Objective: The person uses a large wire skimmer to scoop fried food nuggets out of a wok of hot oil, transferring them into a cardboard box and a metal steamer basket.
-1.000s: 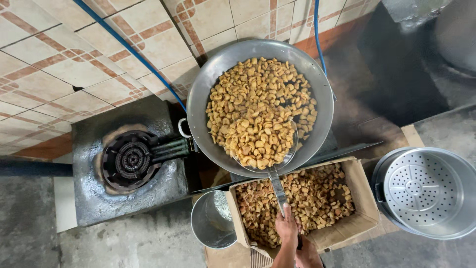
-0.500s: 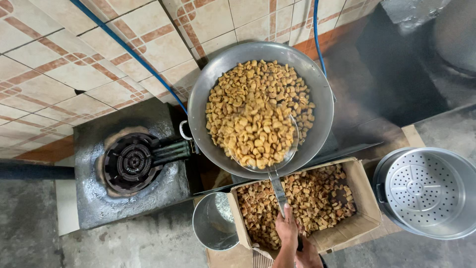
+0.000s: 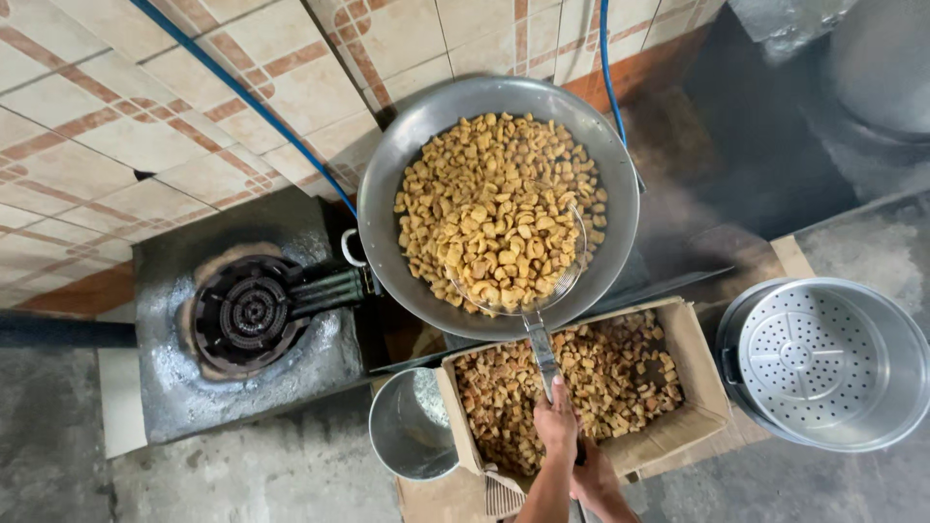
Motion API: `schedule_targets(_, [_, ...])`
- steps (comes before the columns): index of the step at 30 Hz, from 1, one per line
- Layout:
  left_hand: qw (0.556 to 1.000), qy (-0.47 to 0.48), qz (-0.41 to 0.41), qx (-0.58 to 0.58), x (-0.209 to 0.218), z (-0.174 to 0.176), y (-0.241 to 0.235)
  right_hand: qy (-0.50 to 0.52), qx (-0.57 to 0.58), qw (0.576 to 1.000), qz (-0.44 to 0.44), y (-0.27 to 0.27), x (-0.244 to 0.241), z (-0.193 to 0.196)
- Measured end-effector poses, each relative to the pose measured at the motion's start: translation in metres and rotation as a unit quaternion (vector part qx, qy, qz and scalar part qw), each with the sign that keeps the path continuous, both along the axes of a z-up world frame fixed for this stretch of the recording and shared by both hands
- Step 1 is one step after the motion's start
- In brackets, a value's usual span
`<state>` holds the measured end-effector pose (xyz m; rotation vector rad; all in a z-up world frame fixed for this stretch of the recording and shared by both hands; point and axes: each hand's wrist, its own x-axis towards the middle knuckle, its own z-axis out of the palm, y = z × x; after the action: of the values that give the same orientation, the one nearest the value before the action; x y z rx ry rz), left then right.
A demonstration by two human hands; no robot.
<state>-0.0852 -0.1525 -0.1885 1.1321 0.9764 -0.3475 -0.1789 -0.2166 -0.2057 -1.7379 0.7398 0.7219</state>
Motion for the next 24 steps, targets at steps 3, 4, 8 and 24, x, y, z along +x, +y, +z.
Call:
schedule_targets(3, [1.0,-0.001,0.017,0.003,-0.013,-0.009,0.001,-0.029,0.02,0.999,-0.001,0.003,-0.014,-0.008])
schedule_targets(4, [1.0,0.002,0.015,0.018,-0.018,-0.012,0.0,-0.044,0.04,0.998,-0.011,0.002,-0.022,-0.008])
schedule_targets(8, [1.0,-0.001,0.011,0.025,-0.023,-0.013,-0.008,-0.033,0.09,0.994,-0.057,-0.005,-0.024,-0.007])
schedule_targets(24, [1.0,0.021,0.011,0.017,-0.026,0.009,-0.017,-0.03,0.06,0.996,-0.064,-0.014,-0.031,0.005])
